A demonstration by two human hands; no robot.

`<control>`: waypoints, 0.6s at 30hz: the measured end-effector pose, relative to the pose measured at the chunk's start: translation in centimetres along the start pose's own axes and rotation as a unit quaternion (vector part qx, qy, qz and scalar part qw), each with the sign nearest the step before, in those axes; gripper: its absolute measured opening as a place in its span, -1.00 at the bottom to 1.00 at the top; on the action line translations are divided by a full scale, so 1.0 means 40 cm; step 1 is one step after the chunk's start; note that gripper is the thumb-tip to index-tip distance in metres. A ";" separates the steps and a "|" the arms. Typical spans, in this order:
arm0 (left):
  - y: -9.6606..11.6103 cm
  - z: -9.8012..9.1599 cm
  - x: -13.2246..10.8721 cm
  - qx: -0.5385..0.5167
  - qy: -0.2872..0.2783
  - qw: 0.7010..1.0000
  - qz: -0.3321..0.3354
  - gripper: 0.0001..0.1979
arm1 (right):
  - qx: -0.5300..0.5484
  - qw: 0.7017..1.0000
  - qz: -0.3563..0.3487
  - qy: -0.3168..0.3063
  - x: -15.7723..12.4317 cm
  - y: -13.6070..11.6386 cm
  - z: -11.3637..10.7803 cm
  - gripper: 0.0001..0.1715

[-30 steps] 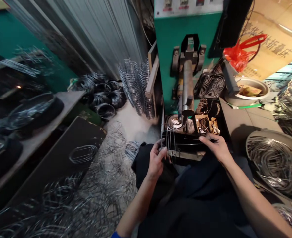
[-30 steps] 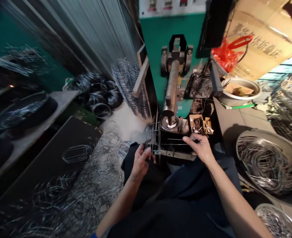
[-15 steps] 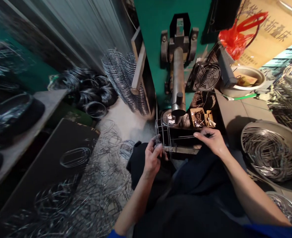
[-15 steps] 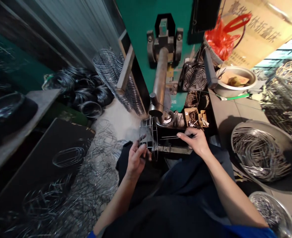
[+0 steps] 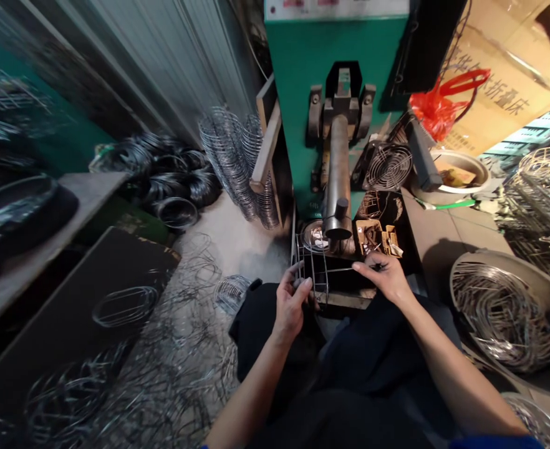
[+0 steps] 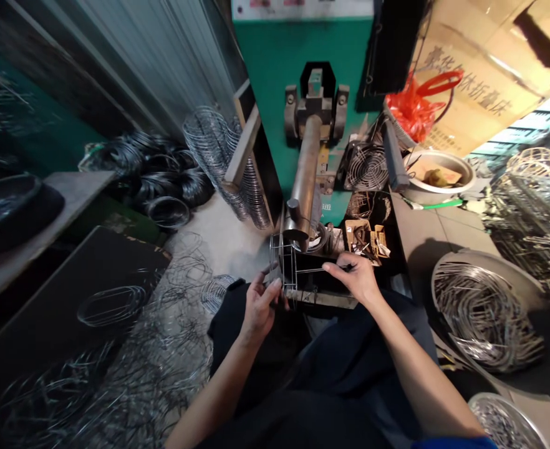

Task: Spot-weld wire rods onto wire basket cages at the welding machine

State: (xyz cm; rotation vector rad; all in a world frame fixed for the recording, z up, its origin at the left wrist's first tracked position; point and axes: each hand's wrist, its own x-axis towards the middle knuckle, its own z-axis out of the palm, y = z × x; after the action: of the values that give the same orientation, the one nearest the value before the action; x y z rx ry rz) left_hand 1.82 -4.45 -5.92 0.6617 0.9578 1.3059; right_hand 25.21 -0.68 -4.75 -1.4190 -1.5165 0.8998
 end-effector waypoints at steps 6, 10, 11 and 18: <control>0.000 0.015 0.028 -0.013 0.000 1.000 -0.001 -0.38 | 0.002 1.000 -0.012 -0.010 0.038 0.001 -0.014 -0.37; 0.006 0.028 0.047 -0.011 -0.012 1.000 0.007 -0.41 | -0.006 1.000 -0.014 -0.012 0.061 0.002 -0.022 -0.38; 0.007 0.031 0.051 -0.011 -0.014 1.000 0.008 -0.42 | -0.008 1.000 -0.012 -0.012 0.065 0.003 -0.024 -0.38; 0.005 0.043 0.075 -0.011 -0.015 1.000 0.006 -0.41 | -0.016 1.000 -0.008 -0.014 0.088 0.016 -0.033 -0.37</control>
State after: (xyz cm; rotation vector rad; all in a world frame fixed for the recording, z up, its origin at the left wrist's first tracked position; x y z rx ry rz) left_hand 3.19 -1.30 -5.55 0.6704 0.9153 1.3111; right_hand 26.70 2.84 -4.44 -1.4220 -1.5676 0.8931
